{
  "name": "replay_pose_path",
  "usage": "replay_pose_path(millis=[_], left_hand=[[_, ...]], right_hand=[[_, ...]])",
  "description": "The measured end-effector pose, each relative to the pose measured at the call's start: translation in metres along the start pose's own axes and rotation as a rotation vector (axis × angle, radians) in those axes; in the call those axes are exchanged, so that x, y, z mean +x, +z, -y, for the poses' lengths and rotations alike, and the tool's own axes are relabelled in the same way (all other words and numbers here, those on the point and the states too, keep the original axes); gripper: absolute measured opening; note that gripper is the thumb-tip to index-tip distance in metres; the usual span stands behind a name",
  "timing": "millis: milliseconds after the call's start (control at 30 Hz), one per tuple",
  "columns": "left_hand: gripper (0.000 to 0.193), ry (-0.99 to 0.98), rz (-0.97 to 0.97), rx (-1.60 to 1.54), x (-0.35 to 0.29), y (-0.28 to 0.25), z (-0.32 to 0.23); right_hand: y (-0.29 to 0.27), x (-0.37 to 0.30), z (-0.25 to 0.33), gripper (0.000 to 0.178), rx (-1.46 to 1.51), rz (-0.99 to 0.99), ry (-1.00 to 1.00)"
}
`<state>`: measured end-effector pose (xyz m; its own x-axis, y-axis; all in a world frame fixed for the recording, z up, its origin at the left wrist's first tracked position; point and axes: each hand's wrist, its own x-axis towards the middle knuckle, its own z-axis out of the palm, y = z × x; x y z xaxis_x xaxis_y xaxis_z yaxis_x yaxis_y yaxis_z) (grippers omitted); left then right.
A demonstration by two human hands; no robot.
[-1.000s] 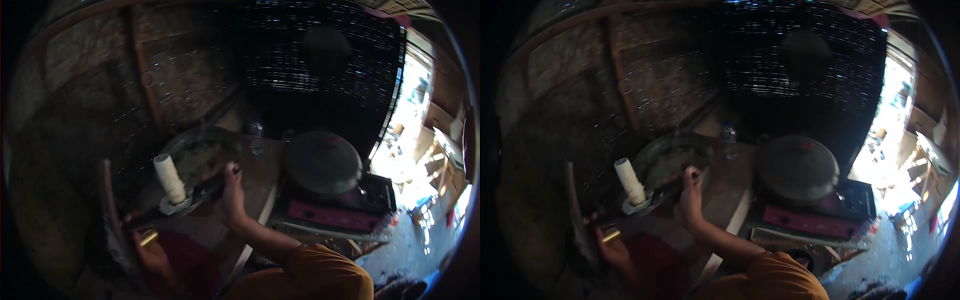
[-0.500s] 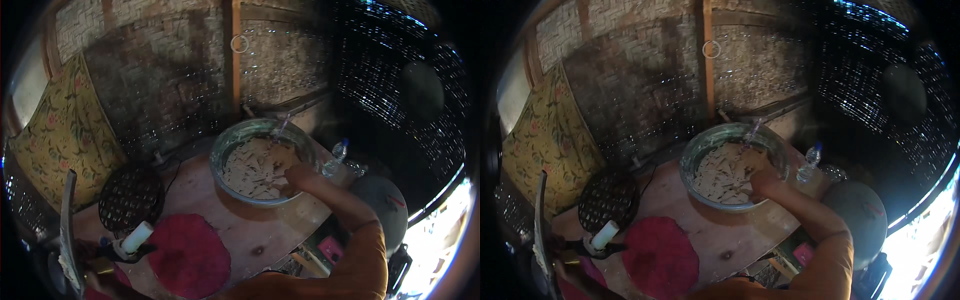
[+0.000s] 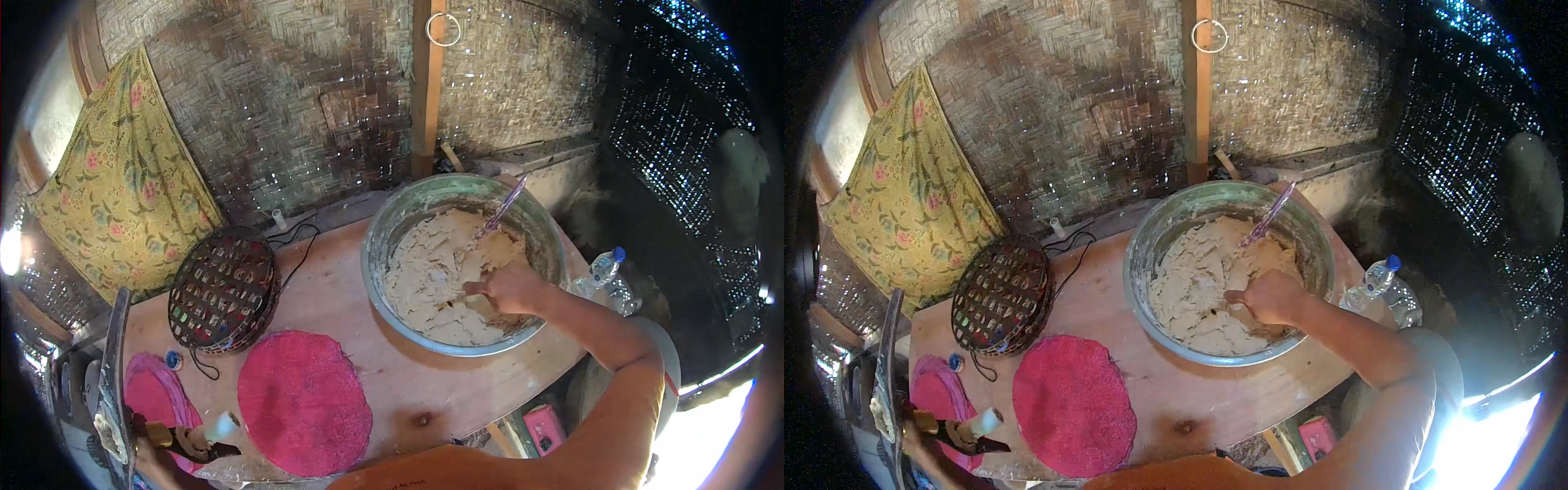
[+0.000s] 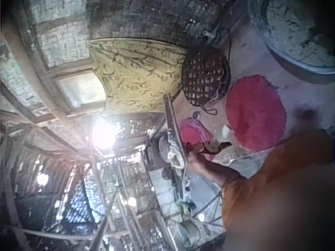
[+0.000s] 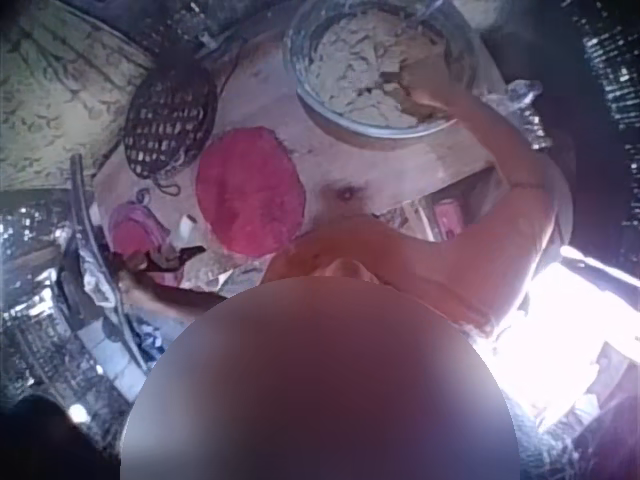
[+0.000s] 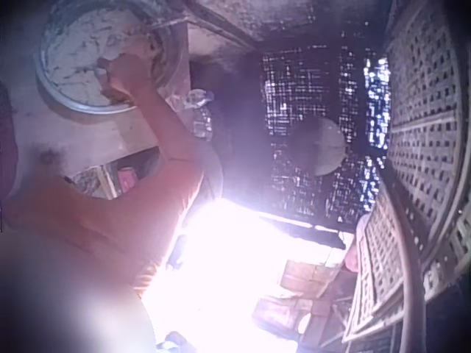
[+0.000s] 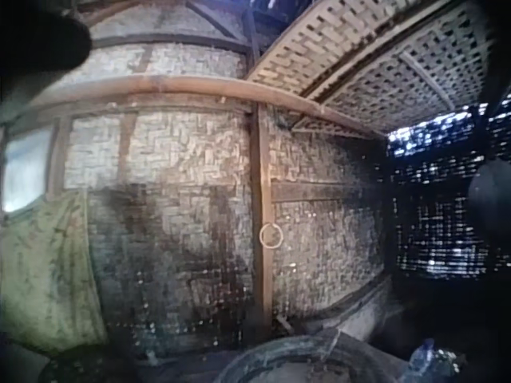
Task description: The person uses a handheld dispenser to pipe spiral patterns of dough onto circular mats. They scoop more dough from a large plastic bowl with a wooden spoon to refill the dispenser and place the finished mats into a woven basket.
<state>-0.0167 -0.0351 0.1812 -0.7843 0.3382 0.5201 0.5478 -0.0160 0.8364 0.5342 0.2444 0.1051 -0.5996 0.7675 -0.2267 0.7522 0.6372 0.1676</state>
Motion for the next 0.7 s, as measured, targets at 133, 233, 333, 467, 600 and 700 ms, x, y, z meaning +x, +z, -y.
replay_pose_path(millis=[133,233,333,467,600,700], left_hand=[[0.025,0.040,0.028,-0.066,0.002,-0.002,0.008],[0.028,0.058,0.041,-0.089,0.003,0.000,0.010],[0.034,0.058,0.064,-0.108,0.004,0.001,0.011],[0.039,0.198,-0.008,-0.185,-0.006,0.018,0.018],[0.034,0.139,0.106,-0.085,-0.007,0.010,0.010],[0.033,0.118,0.087,-0.071,-0.005,0.001,0.011]], right_hand=[[-0.015,-0.014,0.014,0.051,0.132,0.065,-0.025],[-0.018,-0.036,0.005,0.051,0.221,0.075,-0.027],[-0.033,-0.043,-0.006,0.051,0.097,0.037,-0.024],[-0.023,-0.016,-0.019,0.051,-0.065,-0.099,-0.002],[0.010,0.025,-0.020,0.050,0.004,-0.175,-0.090],[0.014,0.033,-0.017,0.046,0.116,-0.043,-0.051]])
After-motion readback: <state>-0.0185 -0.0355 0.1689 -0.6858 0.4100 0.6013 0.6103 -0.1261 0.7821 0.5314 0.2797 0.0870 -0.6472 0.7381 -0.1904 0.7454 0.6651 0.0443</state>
